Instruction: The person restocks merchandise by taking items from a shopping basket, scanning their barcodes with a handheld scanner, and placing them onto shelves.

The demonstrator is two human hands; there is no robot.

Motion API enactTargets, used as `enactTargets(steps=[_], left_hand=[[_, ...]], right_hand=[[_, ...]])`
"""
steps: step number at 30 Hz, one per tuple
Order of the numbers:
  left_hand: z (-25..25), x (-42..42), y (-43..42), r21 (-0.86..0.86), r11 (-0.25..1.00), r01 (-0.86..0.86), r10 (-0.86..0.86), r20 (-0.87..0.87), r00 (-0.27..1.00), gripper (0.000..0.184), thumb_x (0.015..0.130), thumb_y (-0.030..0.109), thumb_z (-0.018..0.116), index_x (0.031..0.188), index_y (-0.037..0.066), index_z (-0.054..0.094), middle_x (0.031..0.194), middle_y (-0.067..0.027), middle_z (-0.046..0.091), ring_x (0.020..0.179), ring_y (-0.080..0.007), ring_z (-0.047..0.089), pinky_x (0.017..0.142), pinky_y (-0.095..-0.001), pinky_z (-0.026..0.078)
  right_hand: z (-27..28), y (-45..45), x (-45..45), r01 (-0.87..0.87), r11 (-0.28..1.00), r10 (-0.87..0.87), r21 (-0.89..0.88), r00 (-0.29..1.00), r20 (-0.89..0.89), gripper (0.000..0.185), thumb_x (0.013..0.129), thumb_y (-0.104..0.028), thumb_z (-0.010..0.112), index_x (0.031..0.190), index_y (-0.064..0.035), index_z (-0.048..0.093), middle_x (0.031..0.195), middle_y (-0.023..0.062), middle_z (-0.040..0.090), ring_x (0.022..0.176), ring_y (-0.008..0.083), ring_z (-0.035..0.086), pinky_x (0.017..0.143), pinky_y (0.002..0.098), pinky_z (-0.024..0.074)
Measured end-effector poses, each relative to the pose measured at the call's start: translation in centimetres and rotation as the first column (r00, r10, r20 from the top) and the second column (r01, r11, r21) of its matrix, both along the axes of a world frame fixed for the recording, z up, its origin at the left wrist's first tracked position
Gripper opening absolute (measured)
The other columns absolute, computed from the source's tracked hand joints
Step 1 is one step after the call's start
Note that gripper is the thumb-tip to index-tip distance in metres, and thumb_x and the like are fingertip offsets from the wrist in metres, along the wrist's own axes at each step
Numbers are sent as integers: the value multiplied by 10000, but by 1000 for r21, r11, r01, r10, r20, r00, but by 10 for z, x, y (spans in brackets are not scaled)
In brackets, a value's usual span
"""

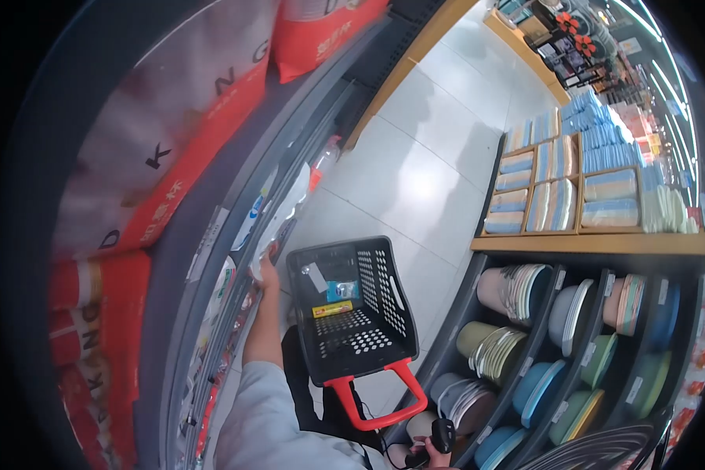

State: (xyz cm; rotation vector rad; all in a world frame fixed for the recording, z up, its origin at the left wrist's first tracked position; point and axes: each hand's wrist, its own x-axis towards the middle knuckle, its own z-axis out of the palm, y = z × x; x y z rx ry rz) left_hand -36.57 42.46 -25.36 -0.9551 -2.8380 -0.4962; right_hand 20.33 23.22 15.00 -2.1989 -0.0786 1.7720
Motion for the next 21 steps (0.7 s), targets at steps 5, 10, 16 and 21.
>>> enactTargets(steps=[5, 10, 16, 21], left_hand=[[42, 0, 32, 423, 716, -556, 40, 770, 637, 372, 949, 299, 655, 1173, 4, 695, 1148, -150, 728, 1012, -322, 690, 884, -390, 503], [-98, -32, 21, 401, 762, -509, -55, 823, 565, 507, 1003, 420, 512, 1199, -17, 677, 1167, -159, 720, 1034, -297, 686, 911, -378, 495], [-3, -45, 26, 100, 930, -355, 239, 570, 786, 525, 1017, 449, 475, 1225, 7, 668, 1216, -244, 670, 1125, -398, 637, 968, -436, 487], [26, -56, 14, -18, 937, -348, 299, 553, 778, 496, 1013, 420, 473, 1230, 15, 660, 1215, -236, 672, 1134, -406, 633, 961, -457, 491]], right_hand=[[-3, -17, 11, -8, 1000, 8, -1, 1000, 8, 511, 919, -458, 639, 1270, -88, 613, 1058, 154, 708, 894, 282, 694, 776, 455, 580], [-1, -35, 25, -25, 1000, 25, -13, 1000, 19, 485, 921, -424, 641, 1264, -82, 611, 1057, 154, 706, 893, 277, 694, 775, 448, 581], [-10, -45, 33, -49, 999, 49, -11, 999, 18, 454, 924, -383, 644, 1257, -75, 608, 1057, 153, 705, 891, 271, 693, 773, 439, 582], [-19, -49, 27, -80, 997, 80, -14, 997, 1, 430, 926, -348, 646, 1251, -69, 606, 1057, 153, 703, 889, 266, 692, 771, 432, 582]])
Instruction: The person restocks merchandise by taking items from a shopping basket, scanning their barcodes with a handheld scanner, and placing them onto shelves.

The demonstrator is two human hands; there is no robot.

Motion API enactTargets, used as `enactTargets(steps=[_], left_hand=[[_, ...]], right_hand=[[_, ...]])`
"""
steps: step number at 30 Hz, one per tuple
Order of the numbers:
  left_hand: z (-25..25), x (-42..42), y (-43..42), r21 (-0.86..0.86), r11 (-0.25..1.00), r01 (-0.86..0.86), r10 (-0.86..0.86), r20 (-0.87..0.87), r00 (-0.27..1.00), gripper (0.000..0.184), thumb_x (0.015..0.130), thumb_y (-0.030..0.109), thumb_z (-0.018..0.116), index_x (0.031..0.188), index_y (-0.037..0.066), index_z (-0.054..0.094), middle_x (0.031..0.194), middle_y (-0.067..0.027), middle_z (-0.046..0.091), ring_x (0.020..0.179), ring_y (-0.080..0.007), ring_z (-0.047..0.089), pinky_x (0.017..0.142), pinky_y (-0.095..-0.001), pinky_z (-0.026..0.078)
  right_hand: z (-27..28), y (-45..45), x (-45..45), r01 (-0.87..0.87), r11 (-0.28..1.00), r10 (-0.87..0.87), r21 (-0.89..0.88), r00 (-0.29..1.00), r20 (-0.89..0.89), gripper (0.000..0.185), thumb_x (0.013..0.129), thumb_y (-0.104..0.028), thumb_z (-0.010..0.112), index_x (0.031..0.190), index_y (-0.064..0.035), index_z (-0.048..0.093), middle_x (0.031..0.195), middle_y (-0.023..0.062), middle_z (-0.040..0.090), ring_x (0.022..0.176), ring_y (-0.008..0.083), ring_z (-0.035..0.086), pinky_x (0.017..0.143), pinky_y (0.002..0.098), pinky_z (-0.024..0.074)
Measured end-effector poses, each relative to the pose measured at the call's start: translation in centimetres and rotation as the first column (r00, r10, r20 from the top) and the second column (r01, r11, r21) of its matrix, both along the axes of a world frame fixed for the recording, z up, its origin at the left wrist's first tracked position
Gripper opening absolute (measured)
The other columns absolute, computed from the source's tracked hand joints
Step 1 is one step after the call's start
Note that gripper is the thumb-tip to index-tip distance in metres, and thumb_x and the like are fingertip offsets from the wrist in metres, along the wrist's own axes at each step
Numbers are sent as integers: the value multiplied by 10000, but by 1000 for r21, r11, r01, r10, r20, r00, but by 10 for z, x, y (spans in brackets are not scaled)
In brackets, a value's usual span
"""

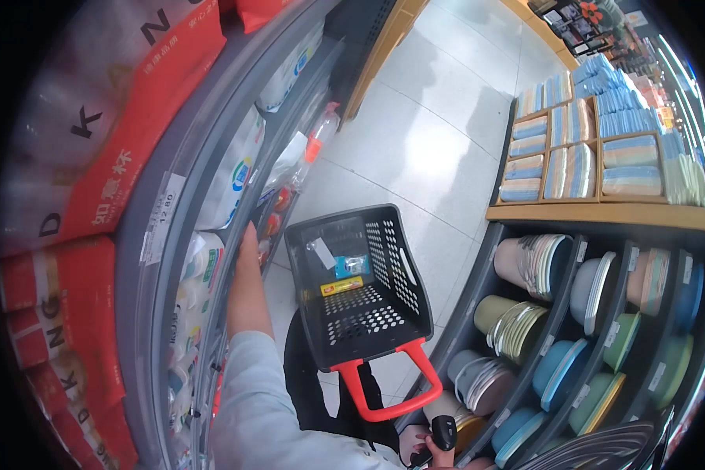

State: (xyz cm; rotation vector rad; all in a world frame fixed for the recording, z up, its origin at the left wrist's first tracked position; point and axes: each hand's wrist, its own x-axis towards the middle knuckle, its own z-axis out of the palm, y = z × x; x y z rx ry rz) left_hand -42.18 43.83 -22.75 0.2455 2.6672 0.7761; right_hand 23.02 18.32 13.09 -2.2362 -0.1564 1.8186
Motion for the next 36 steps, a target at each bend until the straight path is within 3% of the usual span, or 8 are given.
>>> enactTargets(steps=[10, 15, 18, 20, 24, 27, 30, 36], left_hand=[[-22, 15, -35, -368, 915, 162, -115, 148, 982, 456, 1012, 396, 472, 1264, 48, 627, 1233, -225, 662, 1172, -416, 614, 970, -478, 490], [-123, 9, -86, -67, 989, -132, 129, -48, 990, 443, 1000, 414, 516, 1211, 48, 650, 1217, -228, 666, 1101, -407, 647, 922, -468, 513], [-49, 9, -70, -512, 841, 176, -128, 128, 984, 433, 1013, 404, 494, 1211, 52, 652, 1208, -230, 669, 1073, -399, 657, 909, -466, 509], [-27, 15, -64, -122, 968, -218, 230, 92, 969, 444, 1009, 412, 499, 1197, 43, 662, 1187, -221, 681, 1047, -393, 669, 896, -458, 508], [-15, 21, -69, -49, 983, -176, 181, 141, 973, 485, 981, 451, 543, 1170, 25, 676, 1159, -199, 698, 1038, -386, 668, 891, -448, 504], [-40, 29, -83, -329, 919, 220, -216, 47, 975, 572, 926, 526, 611, 1159, 10, 689, 1164, -179, 707, 1058, -368, 664, 915, -442, 494], [-16, 45, -76, 437, 895, 92, -115, 27, 993, 467, 940, 415, 655, 1168, 9, 687, 1162, -142, 714, 985, -324, 695, 875, -424, 520], [-36, 33, -89, 392, 915, 93, -171, 169, 971, 427, 880, 354, 755, 1141, 21, 701, 987, -101, 732, 890, -198, 688, 808, -333, 519]], right_hand=[[11, 17, -2, -73, 997, 72, 35, 997, 11, 383, 930, -279, 650, 1238, -57, 601, 1057, 152, 701, 886, 256, 691, 768, 419, 584], [18, 27, -7, -108, 992, 107, 60, 994, 14, 361, 933, -245, 652, 1232, -51, 599, 1056, 151, 699, 885, 251, 690, 767, 412, 585], [18, 36, -11, -134, 988, 134, 73, 991, 12, 348, 934, -224, 653, 1228, -47, 598, 1056, 151, 699, 884, 248, 690, 766, 407, 585], [19, 40, -14, -150, 986, 149, 76, 989, 11, 340, 935, -211, 654, 1226, -45, 597, 1056, 151, 698, 883, 246, 690, 765, 405, 585], [19, 46, -25, -185, 980, 185, 77, 983, 3, 324, 937, -183, 655, 1221, -40, 595, 1056, 150, 697, 882, 242, 689, 764, 399, 586], [31, 75, -60, -211, 974, 212, 84, 977, -4, 313, 938, -163, 656, 1217, -37, 594, 1056, 150, 696, 881, 239, 689, 763, 395, 586], [23, 60, -52, -241, 966, 243, 93, 970, -8, 302, 939, -142, 658, 1214, -33, 592, 1056, 150, 695, 880, 236, 688, 762, 391, 587], [33, 69, -79, -277, 954, 279, 117, 960, 4, 284, 942, -101, 660, 1206, -26, 589, 1055, 149, 694, 879, 230, 687, 760, 382, 588]])
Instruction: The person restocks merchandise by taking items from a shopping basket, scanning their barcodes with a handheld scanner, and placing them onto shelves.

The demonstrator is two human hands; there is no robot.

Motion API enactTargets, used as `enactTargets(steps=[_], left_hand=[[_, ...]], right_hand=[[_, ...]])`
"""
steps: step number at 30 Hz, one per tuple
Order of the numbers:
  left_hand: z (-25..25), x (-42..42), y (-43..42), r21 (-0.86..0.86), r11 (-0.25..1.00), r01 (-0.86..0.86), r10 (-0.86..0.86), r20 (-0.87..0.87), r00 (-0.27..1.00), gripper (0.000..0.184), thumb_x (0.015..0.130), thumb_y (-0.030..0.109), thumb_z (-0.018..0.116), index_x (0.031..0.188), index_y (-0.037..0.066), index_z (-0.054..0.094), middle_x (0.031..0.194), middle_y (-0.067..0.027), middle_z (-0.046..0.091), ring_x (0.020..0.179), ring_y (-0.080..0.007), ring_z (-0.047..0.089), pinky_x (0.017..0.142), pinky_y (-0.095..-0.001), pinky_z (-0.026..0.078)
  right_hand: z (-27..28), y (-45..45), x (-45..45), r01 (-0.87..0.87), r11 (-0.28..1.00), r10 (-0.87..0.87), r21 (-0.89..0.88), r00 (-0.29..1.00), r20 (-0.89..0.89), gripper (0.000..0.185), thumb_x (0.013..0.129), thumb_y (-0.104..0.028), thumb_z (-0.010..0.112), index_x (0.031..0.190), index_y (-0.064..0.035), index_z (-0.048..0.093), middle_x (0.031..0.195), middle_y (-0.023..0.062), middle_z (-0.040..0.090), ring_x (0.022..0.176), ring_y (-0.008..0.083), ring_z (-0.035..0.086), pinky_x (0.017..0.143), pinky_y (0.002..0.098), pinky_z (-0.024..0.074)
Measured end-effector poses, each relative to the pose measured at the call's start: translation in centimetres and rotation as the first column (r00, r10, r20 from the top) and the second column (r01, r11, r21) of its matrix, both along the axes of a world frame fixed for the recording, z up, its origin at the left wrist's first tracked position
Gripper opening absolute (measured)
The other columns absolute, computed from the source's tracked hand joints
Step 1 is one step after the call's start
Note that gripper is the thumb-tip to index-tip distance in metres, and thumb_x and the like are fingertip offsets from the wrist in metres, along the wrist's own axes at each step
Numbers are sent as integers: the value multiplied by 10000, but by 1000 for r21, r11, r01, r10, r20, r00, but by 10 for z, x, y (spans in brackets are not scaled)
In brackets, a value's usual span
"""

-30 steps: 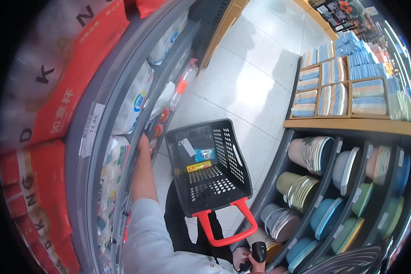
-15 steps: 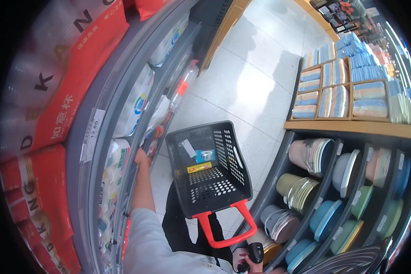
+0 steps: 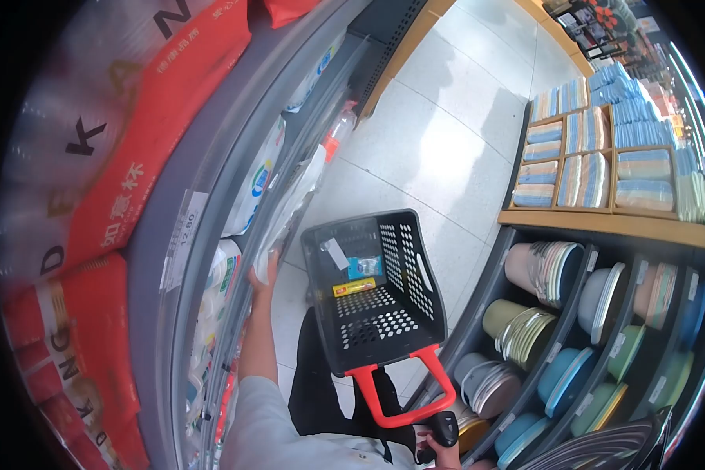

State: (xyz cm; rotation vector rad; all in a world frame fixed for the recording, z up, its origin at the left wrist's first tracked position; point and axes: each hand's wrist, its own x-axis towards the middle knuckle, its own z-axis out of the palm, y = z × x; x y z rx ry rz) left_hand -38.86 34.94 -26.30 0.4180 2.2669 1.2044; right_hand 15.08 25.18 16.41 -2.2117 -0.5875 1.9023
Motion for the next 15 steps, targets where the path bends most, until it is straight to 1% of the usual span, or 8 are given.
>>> enactTargets(steps=[1, 3, 4, 6, 7, 9, 13, 15], left_hand=[[-6, -2, -1, 1, 1000, 1, -1, -1, 1000, 427, 880, 354, 755, 1141, 21, 701, 987, -101, 732, 890, -198, 688, 808, -333, 519], [-13, -6, -3, -168, 984, 59, -59, 7, 998, 415, 856, 320, 778, 1136, 23, 704, 973, -112, 731, 882, -202, 689, 809, -347, 522], [-13, -7, -4, -168, 984, 59, -59, 5, 998, 415, 856, 320, 778, 1136, 23, 704, 973, -112, 731, 882, -202, 689, 809, -347, 522], [-12, -9, -5, 32, 994, 102, -107, 194, 975, 466, 849, 292, 766, 1215, 20, 669, 1093, -142, 719, 958, -219, 691, 861, -370, 522], [0, -6, 0, 32, 994, 103, -107, 193, 975, 466, 849, 292, 766, 1215, 20, 669, 1093, -142, 719, 958, -219, 691, 861, -370, 522], [26, 3, 12, 328, 934, 145, -59, -260, 964, 356, 877, 205, 718, 1175, 13, 679, 1110, -179, 704, 1041, -327, 681, 918, -378, 525], [53, 14, 36, 263, 949, 175, -42, -444, 895, 433, 838, 166, 736, 1238, 31, 641, 1139, -209, 665, 1090, -368, 642, 942, -422, 494], [67, 28, 37, 223, 967, 124, -12, -445, 895, 468, 834, 168, 744, 1269, 47, 620, 1149, -221, 637, 1096, -383, 622, 950, -437, 478]], right_hand=[[1, 2, -5, -6, 1000, 6, 5, 1000, -2, 281, 942, -94, 660, 1205, -24, 589, 1055, 149, 694, 878, 229, 687, 760, 381, 588], [5, 7, -12, -20, 1000, 20, 13, 1000, -4, 276, 943, -80, 661, 1203, -22, 588, 1055, 149, 693, 878, 227, 687, 759, 378, 588], [8, 10, -17, -27, 999, 27, 17, 1000, -6, 273, 944, -73, 661, 1201, -21, 588, 1055, 149, 693, 877, 226, 687, 759, 377, 588], [9, 12, -24, -34, 999, 34, 23, 999, -9, 271, 944, -66, 662, 1200, -20, 587, 1055, 149, 692, 877, 225, 687, 759, 376, 588], [9, 12, -24, -30, 999, 30, 16, 999, -12, 282, 938, -53, 664, 1207, -19, 586, 1056, 148, 694, 885, 224, 688, 762, 373, 591], [7, 11, -24, -23, 1000, 23, 5, 1000, -18, 306, 926, -27, 669, 1219, -18, 584, 1057, 145, 696, 901, 220, 691, 769, 367, 596], [4, 11, -24, -4, 1000, 4, -19, 1000, -15, 359, 901, 26, 679, 1244, -15, 580, 1059, 141, 701, 932, 212, 696, 782, 355, 605], [2, 11, -25, 6, 1000, -6, -28, 1000, -11, 374, 895, 39, 682, 1250, -14, 579, 1059, 140, 702, 940, 210, 697, 785, 352, 608]])
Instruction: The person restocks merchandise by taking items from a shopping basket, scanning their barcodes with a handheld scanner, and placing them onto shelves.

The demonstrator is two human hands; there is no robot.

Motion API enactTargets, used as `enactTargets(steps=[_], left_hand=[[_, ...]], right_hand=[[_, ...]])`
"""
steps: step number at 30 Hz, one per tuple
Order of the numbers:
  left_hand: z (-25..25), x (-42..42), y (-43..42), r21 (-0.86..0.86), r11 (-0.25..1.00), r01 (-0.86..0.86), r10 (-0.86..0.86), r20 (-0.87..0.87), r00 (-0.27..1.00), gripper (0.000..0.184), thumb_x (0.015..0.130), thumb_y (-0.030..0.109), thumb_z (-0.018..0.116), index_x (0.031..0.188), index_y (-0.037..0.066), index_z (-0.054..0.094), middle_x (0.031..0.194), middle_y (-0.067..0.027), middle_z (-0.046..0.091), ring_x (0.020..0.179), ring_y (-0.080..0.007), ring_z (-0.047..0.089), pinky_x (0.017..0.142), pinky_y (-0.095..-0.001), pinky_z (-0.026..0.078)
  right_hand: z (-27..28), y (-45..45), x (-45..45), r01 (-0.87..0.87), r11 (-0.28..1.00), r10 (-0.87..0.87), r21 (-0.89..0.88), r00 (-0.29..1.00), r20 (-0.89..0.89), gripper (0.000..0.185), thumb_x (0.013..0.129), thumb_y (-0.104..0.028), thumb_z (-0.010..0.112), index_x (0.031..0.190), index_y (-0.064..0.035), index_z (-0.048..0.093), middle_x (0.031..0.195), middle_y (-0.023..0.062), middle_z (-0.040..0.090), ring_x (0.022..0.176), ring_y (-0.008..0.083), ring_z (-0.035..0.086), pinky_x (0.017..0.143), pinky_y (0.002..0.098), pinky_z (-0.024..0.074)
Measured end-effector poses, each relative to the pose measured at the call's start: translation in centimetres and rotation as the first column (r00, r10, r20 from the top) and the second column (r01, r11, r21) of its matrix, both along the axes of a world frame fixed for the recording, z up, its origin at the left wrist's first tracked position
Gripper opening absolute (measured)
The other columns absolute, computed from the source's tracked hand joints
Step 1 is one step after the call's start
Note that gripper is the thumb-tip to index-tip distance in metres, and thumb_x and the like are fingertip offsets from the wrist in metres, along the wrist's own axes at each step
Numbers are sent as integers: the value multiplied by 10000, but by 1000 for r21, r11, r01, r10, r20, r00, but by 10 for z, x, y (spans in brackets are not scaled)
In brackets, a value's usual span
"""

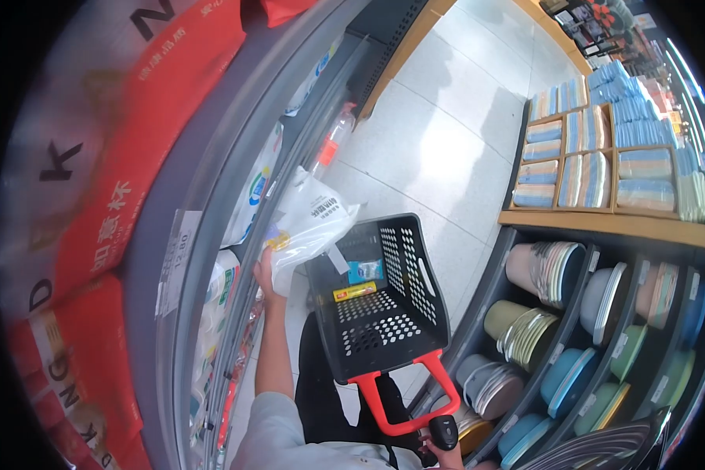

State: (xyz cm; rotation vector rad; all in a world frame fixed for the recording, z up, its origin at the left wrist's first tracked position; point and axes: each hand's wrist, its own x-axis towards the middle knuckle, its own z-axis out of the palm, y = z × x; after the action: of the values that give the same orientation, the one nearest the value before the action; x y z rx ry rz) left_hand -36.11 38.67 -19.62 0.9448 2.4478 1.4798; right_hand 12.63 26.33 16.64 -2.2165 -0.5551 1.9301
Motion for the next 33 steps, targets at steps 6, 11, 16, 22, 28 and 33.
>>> enactTargets(steps=[6, 11, 16, 22, 28, 33], left_hand=[[-9, 22, -4, 77, 977, -196, 203, -84, 976, 572, 848, 194, 759, 1359, 67, 536, 1162, -235, 574, 1148, -396, 545, 992, -471, 422], [-73, 11, 16, -234, 898, -373, 428, 262, 865, 595, 854, 190, 764, 1359, -9, 520, 1339, -238, 533, 1252, -376, 502, 1045, -475, 395], [-82, -54, 49, -421, 905, -60, 160, 208, 965, 695, 929, 467, 631, 1380, -48, 506, 1446, -276, 482, 1310, -398, 488, 1064, -461, 395], [-55, -49, 62, -406, 905, -125, 275, 336, 901, 779, 956, 574, 550, 1368, -85, 485, 1425, -296, 501, 1296, -411, 501, 1062, -447, 399], [-40, -38, 55, -494, 858, -140, 366, 399, 841, 764, 950, 549, 577, 1367, -84, 485, 1414, -292, 512, 1292, -405, 506, 1071, -445, 398], [-11, -30, 49, -549, 822, -151, 438, 442, 782, 752, 945, 527, 600, 1367, -84, 485, 1405, -288, 520, 1289, -400, 510, 1078, -443, 397]], right_hand=[[-5, 6, -7, -53, 998, 54, -21, 998, 12, 334, 902, 26, 684, 1221, -5, 588, 1063, 130, 694, 961, 218, 695, 820, 357, 609], [-13, 4, -1, -129, 991, 130, 30, 991, -20, 338, 905, 40, 676, 1225, -6, 578, 1063, 129, 691, 971, 223, 692, 826, 362, 611], [-7, 7, -1, -58, 998, 58, 1, 998, 10, 349, 901, 56, 671, 1231, 2, 571, 1064, 126, 691, 972, 225, 692, 825, 365, 614], [-18, -9, 8, -56, 997, 57, 48, 998, -13, 316, 904, 49, 673, 1208, 8, 595, 1057, 118, 694, 958, 217, 694, 820, 359, 614], [-13, -10, 3, -33, 998, 34, 45, 999, -21, 299, 904, 39, 681, 1193, 13, 606, 1047, 115, 696, 951, 204, 693, 815, 352, 615], [9, -2, -10, 20, 998, -21, 65, 999, 30, 314, 899, 37, 687, 1201, 16, 603, 1042, 115, 698, 954, 202, 691, 809, 351, 613]])
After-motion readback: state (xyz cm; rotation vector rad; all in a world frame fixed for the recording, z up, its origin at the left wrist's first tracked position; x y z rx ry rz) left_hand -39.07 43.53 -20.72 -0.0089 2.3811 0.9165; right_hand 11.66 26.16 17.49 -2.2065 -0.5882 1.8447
